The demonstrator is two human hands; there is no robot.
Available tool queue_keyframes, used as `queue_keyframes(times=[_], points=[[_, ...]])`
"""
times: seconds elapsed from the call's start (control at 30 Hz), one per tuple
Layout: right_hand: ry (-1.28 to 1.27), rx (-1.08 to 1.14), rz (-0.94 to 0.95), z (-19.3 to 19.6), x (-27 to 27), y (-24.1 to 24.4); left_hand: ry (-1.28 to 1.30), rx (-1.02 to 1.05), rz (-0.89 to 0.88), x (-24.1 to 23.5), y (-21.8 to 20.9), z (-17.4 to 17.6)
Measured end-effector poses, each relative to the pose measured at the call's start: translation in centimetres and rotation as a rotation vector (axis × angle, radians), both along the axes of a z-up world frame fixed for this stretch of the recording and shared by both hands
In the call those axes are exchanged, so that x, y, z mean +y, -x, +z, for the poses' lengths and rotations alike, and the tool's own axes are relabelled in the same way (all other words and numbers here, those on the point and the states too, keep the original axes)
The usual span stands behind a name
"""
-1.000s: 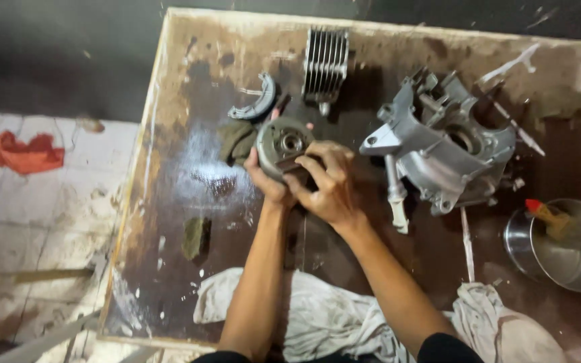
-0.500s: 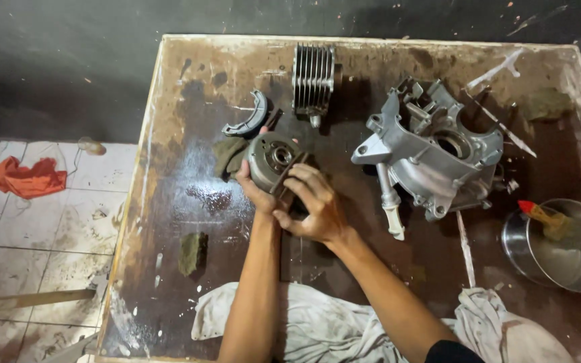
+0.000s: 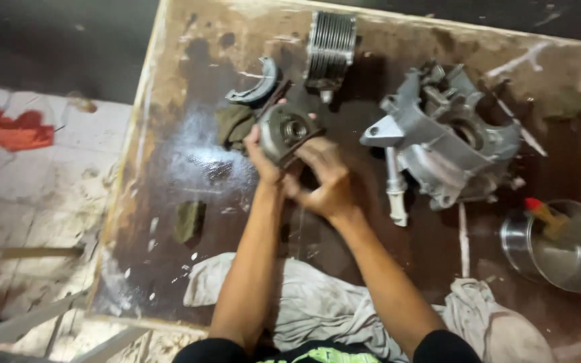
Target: Cleaning and inspecting a motorcycle flywheel and other engine components on a workbench.
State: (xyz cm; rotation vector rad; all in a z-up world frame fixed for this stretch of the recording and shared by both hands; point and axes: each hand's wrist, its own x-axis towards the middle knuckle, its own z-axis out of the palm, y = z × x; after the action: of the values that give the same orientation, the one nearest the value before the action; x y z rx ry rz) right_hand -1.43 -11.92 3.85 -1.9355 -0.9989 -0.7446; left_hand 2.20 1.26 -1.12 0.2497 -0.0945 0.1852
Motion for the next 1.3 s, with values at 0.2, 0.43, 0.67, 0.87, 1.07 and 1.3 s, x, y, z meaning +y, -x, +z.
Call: queue_keyframes(times=[0.2, 0.43, 0.67, 0.87, 1.07, 1.3], points=[[-0.023, 0.065, -0.053, -0.4, 0.5, 0.4, -0.130, 0.064, -0.051, 0.4, 0.6, -0.8], [0.027, 0.121, -0.090, -1.7, -0.6, 0.2, -0.157, 0.084, 0.021, 0.3, 1.4, 0.0], [-0.025, 0.141, -0.097, -0.4, -0.7, -0.1, -0.236, 0.085, -0.023, -0.1, 1.7, 0.0], [-0.088, 0.249, -0.170, -0.9, -0.5, -0.3, -0.360, 0.007, -0.182, -0.4, 2.7, 0.2], [0.021, 0.011, -0.187, -1.4, -0.3, -0.1, -0.294, 0.052, -0.177, -0.5, 2.5, 0.9], [0.061, -0.047, -0.119, -0.5, -0.1, 0.2, -0.255, -0.023, -0.213, -0.1, 2.2, -0.4]])
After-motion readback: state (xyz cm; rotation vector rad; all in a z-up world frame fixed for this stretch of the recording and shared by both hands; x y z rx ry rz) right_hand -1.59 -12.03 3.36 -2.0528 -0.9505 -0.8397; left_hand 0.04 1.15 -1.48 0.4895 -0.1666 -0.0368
